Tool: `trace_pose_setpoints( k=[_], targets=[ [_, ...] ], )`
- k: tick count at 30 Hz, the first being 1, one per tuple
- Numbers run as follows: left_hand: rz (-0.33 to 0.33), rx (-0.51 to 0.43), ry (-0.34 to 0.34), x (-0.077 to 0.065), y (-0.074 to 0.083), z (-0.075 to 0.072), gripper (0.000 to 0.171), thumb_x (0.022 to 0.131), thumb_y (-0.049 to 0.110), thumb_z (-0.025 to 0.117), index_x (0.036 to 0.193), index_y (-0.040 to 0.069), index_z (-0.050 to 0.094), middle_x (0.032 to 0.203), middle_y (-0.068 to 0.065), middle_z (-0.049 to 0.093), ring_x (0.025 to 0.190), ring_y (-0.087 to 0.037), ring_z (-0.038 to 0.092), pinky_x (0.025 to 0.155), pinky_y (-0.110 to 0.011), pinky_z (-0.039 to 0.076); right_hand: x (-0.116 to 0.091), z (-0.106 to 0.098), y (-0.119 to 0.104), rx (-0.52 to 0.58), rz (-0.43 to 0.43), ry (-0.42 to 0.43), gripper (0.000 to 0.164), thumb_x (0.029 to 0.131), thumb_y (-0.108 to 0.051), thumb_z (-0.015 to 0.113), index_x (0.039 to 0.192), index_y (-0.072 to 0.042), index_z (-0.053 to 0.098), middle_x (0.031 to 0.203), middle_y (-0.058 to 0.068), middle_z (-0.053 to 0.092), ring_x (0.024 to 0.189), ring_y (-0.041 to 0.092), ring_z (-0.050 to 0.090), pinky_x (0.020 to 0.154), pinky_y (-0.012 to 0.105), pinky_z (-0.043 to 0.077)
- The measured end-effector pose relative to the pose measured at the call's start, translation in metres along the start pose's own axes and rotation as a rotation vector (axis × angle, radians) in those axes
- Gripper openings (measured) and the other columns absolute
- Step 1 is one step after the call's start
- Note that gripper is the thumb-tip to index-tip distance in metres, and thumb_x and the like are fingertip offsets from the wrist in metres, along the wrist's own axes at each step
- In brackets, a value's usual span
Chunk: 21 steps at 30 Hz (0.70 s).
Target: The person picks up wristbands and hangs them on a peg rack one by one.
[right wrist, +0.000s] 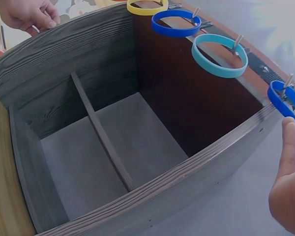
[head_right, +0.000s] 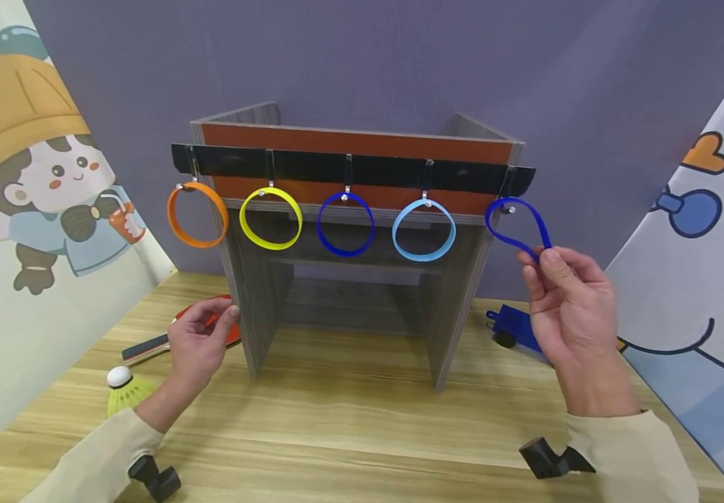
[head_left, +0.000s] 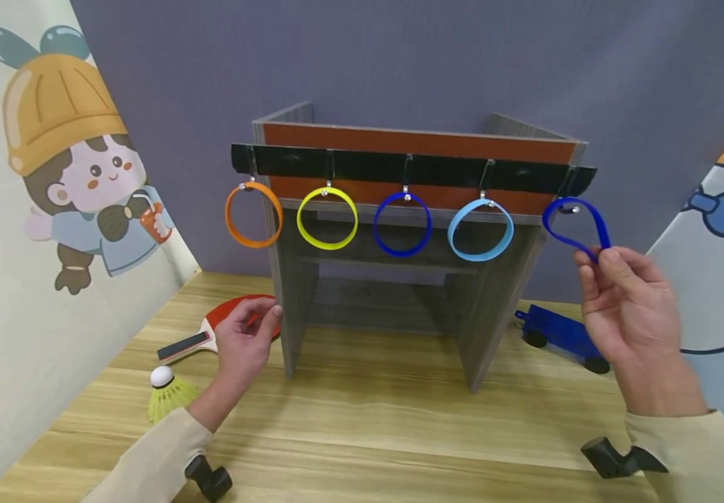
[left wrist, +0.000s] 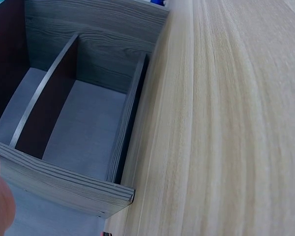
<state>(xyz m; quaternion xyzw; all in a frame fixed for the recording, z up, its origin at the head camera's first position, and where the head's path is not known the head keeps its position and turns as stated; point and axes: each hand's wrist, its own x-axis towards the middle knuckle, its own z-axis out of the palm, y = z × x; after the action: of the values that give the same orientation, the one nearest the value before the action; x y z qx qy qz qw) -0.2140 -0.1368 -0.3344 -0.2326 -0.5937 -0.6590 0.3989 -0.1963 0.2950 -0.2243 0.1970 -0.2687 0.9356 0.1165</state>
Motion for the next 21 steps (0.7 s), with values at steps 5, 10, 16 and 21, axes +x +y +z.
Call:
trace_pose_setpoints(
  k=[5,10,16,21],
  targets=[
    [0.005,-0.002,0.001,0.001,0.0,0.001,0.013,0.076,-0.026,0.059,0.088,-0.024,0.055,0.08,-0.018,0.066,0.073,-0.006,0.063,0.067,-0.016,0.052,-0.001,-0.003,0.004,-0.019,0.006,0.002,0.016,0.092,0.013,0.048,0.099,0.013,0.063,0.096,0.024,0.066,0.085,0.037,0.067,0.074,0.035,0.054],
    [0.001,0.012,0.005,0.0,0.0,0.0,0.013,0.076,-0.027,0.059,0.088,-0.024,0.056,0.08,-0.019,0.065,0.072,-0.006,0.063,0.066,-0.015,0.052,-0.004,-0.005,0.012,-0.082,0.003,-0.005,0.015,0.092,0.011,0.051,0.1,0.011,0.063,0.098,0.023,0.066,0.086,0.035,0.067,0.076,0.034,0.053],
    [-0.001,0.002,0.006,-0.001,-0.001,0.0,0.013,0.076,-0.026,0.06,0.088,-0.024,0.056,0.08,-0.019,0.065,0.072,-0.006,0.063,0.066,-0.016,0.052,-0.007,-0.005,0.02,-0.148,0.026,0.018,0.013,0.091,0.007,0.055,0.101,0.007,0.063,0.101,0.02,0.065,0.084,0.033,0.068,0.073,0.031,0.054],
    [-0.014,0.01,0.007,-0.001,0.0,0.0,0.011,0.078,-0.023,0.061,0.089,-0.023,0.056,0.08,-0.02,0.065,0.072,-0.006,0.063,0.066,-0.016,0.052,-0.007,-0.004,0.023,-0.172,0.031,0.023,0.013,0.09,0.006,0.056,0.102,0.006,0.062,0.102,0.02,0.065,0.082,0.032,0.068,0.071,0.03,0.055]
  ],
)
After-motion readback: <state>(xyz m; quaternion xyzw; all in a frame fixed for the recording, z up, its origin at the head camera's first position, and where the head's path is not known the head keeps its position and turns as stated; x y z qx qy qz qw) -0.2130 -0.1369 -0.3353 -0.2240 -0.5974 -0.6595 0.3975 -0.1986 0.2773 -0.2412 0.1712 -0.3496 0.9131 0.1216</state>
